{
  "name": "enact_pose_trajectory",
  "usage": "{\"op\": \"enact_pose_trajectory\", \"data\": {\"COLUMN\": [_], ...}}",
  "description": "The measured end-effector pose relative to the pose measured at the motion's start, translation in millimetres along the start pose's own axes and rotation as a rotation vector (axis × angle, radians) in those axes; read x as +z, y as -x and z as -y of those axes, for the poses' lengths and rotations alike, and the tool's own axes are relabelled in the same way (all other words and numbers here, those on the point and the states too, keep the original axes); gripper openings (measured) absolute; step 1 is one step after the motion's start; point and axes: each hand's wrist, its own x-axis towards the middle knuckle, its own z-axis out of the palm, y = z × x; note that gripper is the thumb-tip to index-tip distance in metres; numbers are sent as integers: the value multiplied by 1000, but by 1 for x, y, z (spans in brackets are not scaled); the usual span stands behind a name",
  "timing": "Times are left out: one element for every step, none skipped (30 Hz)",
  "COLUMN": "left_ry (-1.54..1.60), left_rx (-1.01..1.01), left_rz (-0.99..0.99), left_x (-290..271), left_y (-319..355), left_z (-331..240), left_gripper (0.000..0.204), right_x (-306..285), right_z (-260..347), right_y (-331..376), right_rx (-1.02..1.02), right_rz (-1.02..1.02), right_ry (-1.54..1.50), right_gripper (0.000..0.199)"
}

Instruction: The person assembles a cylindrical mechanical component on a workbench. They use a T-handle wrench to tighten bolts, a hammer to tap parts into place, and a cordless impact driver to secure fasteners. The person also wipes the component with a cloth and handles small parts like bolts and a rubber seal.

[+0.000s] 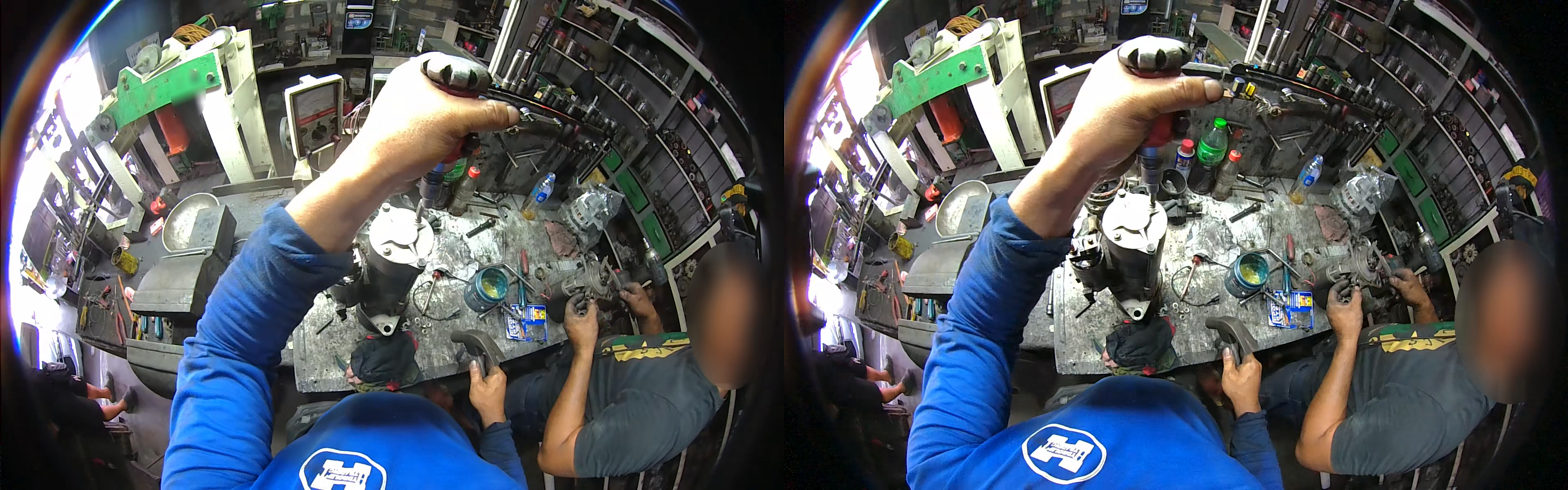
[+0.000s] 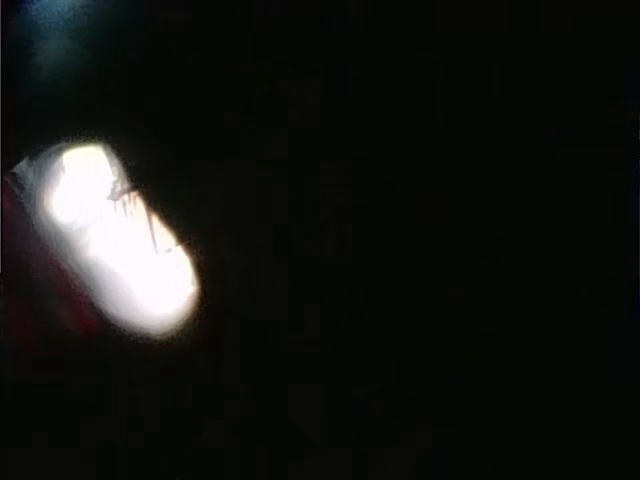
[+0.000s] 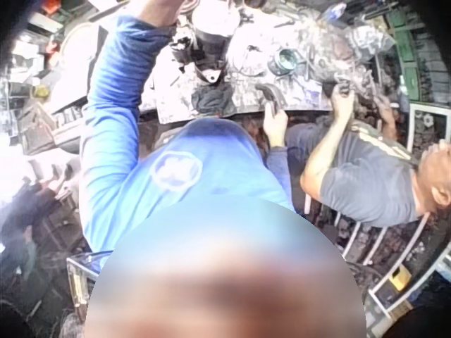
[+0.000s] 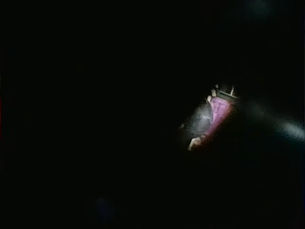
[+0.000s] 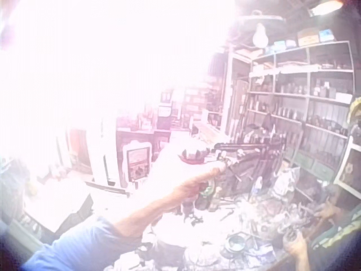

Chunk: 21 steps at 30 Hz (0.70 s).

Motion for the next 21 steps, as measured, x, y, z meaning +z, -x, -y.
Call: {"op": "enact_pose_trajectory", "data": {"left_ry": [-4, -64, -122, -181, -181, -181, -179, -186, -191, -184, -178, -158, -143, -128, -117, -110, -45, 68, 205, 344, 281], "left_rx": [60, 95, 129, 165, 163, 161, 158, 162, 164, 166, 142, 118, 109, 101, 106, 89, 21, -32, -61, -89, -180], "left_rz": [10, -3, -17, -31, -36, -42, -46, -42, -37, -33, -40, -48, -52, -56, -56, -1, 80, 174, 288, 402, 305], "left_x": [1, 1, 1, 1, 1, 2, 2, 2, 2, 2, 3, 4, 4, 3, 2, -2, -6, -14, -22, -25, -24], "left_y": [-1, -3, -6, -8, -8, -9, -10, -10, -9, -8, -7, -6, -6, -5, -5, -5, -4, -5, -8, -8, -7], "left_z": [5, 9, 12, 16, 19, 22, 24, 27, 29, 32, 34, 37, 39, 41, 42, 42, 42, 40, 38, 36, 35], "left_gripper": [30, 27, 25, 24, 24, 24, 24, 25, 25, 25, 25, 26, 26, 26, 26, 25, 25, 26, 26, 27, 32], "right_x": [-2, -3, -5, -7, -8, -10, -11, -12, -12, -13, -13, -12, -11, -10, -10, -9, -8, -8, -10, -12, -15], "right_z": [-3, -6, -10, -13, -16, -19, -21, -23, -24, -25, -24, -24, -23, -21, -19, -16, -13, -8, -2, 7, 19], "right_y": [3, 5, 7, 9, 10, 11, 11, 11, 11, 10, 10, 10, 9, 9, 8, 7, 5, 2, -2, -8, -15], "right_rx": [30, 63, 59, 54, 63, 37, 26, 46, 8, -1, -21, 1, 12, 18, 29, 37, 46, 46, 44, 61, 8], "right_rz": [5, 24, 11, 11, 13, -3, -16, -5, -37, -43, -28, -37, -24, -16, -13, -15, -6, -7, 4, 47, 5], "right_ry": [-6, -12, 8, 27, 46, 55, 64, 78, 56, 38, 12, 28, 35, 30, 30, 19, 4, 16, 23, 20, 39], "right_gripper": [28, 28, 28, 28, 29, 30, 32, 33, 34, 34, 34, 33, 32, 31, 31, 31, 32, 32, 32, 33, 35]}}
